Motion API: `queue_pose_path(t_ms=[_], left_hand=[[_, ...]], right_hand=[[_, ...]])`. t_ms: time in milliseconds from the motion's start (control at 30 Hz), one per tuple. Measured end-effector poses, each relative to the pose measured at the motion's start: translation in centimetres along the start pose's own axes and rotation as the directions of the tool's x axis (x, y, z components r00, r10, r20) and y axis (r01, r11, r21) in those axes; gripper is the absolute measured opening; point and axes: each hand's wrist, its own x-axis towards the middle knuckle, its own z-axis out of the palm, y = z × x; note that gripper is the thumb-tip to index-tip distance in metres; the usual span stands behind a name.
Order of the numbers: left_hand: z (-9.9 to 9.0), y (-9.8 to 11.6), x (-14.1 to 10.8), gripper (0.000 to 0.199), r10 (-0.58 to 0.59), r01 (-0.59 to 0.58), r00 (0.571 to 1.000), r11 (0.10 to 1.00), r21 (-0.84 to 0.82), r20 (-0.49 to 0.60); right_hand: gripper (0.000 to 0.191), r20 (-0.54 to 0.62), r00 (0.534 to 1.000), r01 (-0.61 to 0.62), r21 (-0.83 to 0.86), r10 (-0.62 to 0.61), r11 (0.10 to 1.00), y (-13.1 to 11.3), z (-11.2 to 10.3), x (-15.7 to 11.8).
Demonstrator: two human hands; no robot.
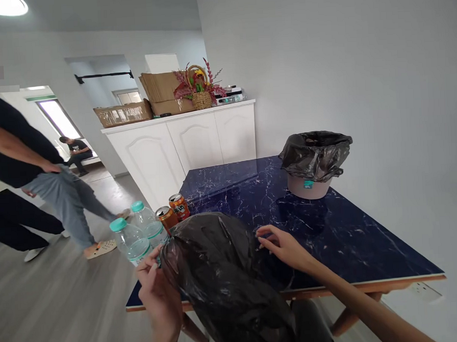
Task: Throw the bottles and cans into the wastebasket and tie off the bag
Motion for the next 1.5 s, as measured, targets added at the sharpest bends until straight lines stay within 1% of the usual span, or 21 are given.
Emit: queue_pose_path(t_ms=[67, 133, 233, 300, 400, 500, 567, 667, 800, 900, 1000, 1033, 1067, 1100, 1133, 1167, 1200, 1233, 1267, 1333, 1500], left_hand=[[-0.7, 0.6, -0.5, 0.029, -0.215, 0.215, 0.976, 0.977, -0.004, 0.044], [-1.3, 1.2, -1.0, 0.032, -0.373, 0.371, 0.925, 0.927, 0.047, 0.068], [-1.8, 1.3, -1.1, 0.045, -0.48, 0.472, 0.877, 0.858, 0.203, -0.01], [-1.7, 0.6, -1.0, 0.057, -0.453, 0.434, 0.891, 0.832, 0.346, -0.03], [-0.6, -1.6, -1.1, 0.061, -0.241, 0.135, 0.962, 0.832, 0.538, 0.132], [1.7, -4.0, -1.1, 0.056, -0.107, -0.144, 0.919, 0.803, 0.578, 0.378], [3.5, -5.3, -0.3, 0.048, -0.015, -0.287, 0.876, 0.788, 0.545, 0.483], [5.7, -6.3, 2.0, 0.036, 0.139, -0.43, 0.846, 0.749, 0.504, 0.515], [6.9, -5.0, 4.0, 0.038, 0.181, -0.435, 0.861, 0.747, 0.503, 0.475], [6.7, -3.2, 2.1, 0.032, 0.231, -0.46, 0.858, 0.743, 0.486, 0.459], [6.1, -2.2, -2.3, 0.021, 0.317, -0.52, 0.838, 0.71, 0.475, 0.444], [5.9, -2.0, -4.0, 0.019, 0.293, -0.542, 0.806, 0.714, 0.443, 0.515], [5.6, -1.9, -5.5, 0.02, 0.22, -0.56, 0.732, 0.733, 0.386, 0.644], [5.4, -1.9, -6.8, 0.024, 0.111, -0.572, 0.6, 0.752, 0.328, 0.792], [5.2, -2.0, -7.9, 0.032, -0.006, -0.58, 0.416, 0.769, 0.27, 0.909], [5.0, -2.1, -8.5, 0.046, -0.115, -0.589, 0.216, 0.777, 0.223, 0.97], [4.8, -2.2, -8.8, 0.063, -0.201, -0.604, 0.043, 0.775, 0.186, 0.979], [4.6, -2.4, -8.8, 0.078, -0.26, -0.624, -0.083, 0.767, 0.154, 0.962], [4.4, -2.7, -8.4, 0.086, -0.302, -0.644, -0.165, 0.754, 0.129, 0.939], [3.6, -3.4, -7.1, 0.093, -0.344, -0.682, -0.232, 0.725, 0.1, 0.91], [1.1, -5.3, -4.7, 0.12, -0.402, -0.767, -0.265, 0.639, 0.062, 0.876]], right_hand=[[0.05, 0.141, 0.989, -0.05, 0.121, 0.033, 0.991, 0.4, 1.5, 2.3], [0.058, 0.309, 0.951, -0.077, 0.197, 0.013, 0.977, 0.0, 3.2, 3.8], [0.054, 0.539, 0.836, -0.07, 0.293, -0.104, 0.954, -1.4, 5.1, 4.3], [0.041, 0.545, 0.825, -0.029, 0.31, -0.152, 0.95, -2.2, 5.5, 3.9], [0.028, 0.378, 0.919, 0.035, 0.195, -0.108, 0.98, -3.0, 4.5, 3.0], [0.026, 0.167, 0.986, 0.03, 0.003, -0.03, 1.0, -2.9, 1.9, 2.2], [0.027, 0.005, 1.0, 0.018, -0.063, -0.018, 0.998, -2.1, -0.1, 1.8], [0.03, -0.249, 0.968, -0.01, -0.068, -0.007, 0.998, -0.3, -3.0, 0.9], [0.038, -0.447, 0.887, -0.114, 0.032, 0.116, 0.993, 2.3, -6.0, -0.9], [0.041, -0.504, 0.839, -0.171, 0.112, 0.204, 0.979, 3.7, -7.3, -2.2], [0.04, -0.482, 0.836, -0.198, 0.183, 0.263, 0.963, 4.4, -7.5, -2.9], [0.039, -0.461, 0.844, -0.209, 0.189, 0.275, 0.959, 4.5, -7.5, -3.0], [0.038, -0.442, 0.852, -0.221, 0.183, 0.281, 0.958, 4.6, -7.4, -3.0], [0.037, -0.429, 0.858, -0.233, 0.167, 0.283, 0.958, 4.7, -7.4, -3.0], [0.036, -0.42, 0.862, -0.244, 0.144, 0.283, 0.959, 4.7, -7.5, -3.0], [0.035, -0.413, 0.867, -0.252, 0.121, 0.279, 0.96, 4.7, -7.6, -3.0], [0.035, -0.408, 0.87, -0.258, 0.099, 0.276, 0.961, 4.8, -7.9, -3.0], [0.034, -0.406, 0.872, -0.262, 0.083, 0.273, 0.962, 4.9, -8.3, -3.1], [0.035, -0.408, 0.874, -0.263, 0.061, 0.264, 0.963, 5.1, -8.9, -3.1], [0.036, -0.424, 0.877, -0.261, -0.024, 0.227, 0.965, 5.6, -10.5, -3.3], [0.04, -0.469, 0.871, -0.294, -0.261, 0.146, 0.919, 8.3, -15.1, -4.0]])
